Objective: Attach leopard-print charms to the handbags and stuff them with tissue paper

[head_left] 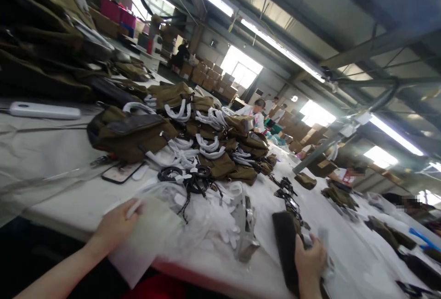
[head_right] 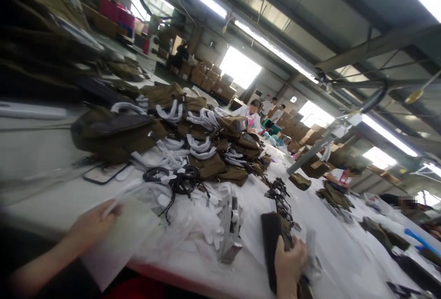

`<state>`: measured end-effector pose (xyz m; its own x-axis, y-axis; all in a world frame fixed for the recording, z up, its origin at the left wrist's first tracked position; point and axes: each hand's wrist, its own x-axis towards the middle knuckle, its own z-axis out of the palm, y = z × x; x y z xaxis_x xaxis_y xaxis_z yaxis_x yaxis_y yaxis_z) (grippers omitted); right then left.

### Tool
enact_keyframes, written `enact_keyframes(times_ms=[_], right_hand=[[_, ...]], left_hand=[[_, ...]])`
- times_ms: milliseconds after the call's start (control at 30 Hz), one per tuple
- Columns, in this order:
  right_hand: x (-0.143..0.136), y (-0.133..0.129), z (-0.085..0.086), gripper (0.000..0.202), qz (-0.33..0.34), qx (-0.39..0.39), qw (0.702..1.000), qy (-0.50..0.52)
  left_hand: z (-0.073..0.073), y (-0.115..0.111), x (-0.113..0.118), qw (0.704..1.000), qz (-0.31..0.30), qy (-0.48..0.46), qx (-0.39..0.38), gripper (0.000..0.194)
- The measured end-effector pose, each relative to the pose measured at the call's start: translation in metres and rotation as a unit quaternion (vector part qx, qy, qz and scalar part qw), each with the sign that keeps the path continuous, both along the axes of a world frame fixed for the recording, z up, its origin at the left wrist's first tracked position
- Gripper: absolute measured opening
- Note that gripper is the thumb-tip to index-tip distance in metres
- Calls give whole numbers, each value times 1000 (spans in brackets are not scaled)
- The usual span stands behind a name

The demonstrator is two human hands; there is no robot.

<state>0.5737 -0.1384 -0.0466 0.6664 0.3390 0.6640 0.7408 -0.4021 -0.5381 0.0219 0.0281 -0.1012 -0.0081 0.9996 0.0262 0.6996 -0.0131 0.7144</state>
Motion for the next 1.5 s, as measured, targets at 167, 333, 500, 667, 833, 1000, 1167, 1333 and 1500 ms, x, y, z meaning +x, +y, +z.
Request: enact_keyframes(times_ms=[167,333,500,667,833,1000,1167,1333,1500], right_hand=[[-86,133,11,47,251,-133,955,-86],[-158,251,8,41,293,-355,872,-167],[-191,310,-14,61,336,-426,820,-185],[-192,321,-19,47,322,-465,809,-161],[-172,332,39,31,258,-440,851,-125],[-156,329,133,34,202,-363,902,-121],[-161,285,211,36,210,-292,922,-141],[-211,166,209,33,335,-206,909,-135],[-271,48,134,23,596,-362,716,-43]], left_hand=[[-16,3,17,990,-60,128,26,43],[-28,4,18,979,-72,193,4,53],[-26,3,18,980,-70,185,-5,55],[-33,5,16,981,-68,184,-6,56],[-36,8,15,979,-78,190,-5,56],[-37,8,15,982,-76,174,15,58],[-38,9,14,987,-68,137,42,54],[-20,-8,17,996,-61,24,56,57],[-1,-57,11,980,-147,-129,-40,55]])
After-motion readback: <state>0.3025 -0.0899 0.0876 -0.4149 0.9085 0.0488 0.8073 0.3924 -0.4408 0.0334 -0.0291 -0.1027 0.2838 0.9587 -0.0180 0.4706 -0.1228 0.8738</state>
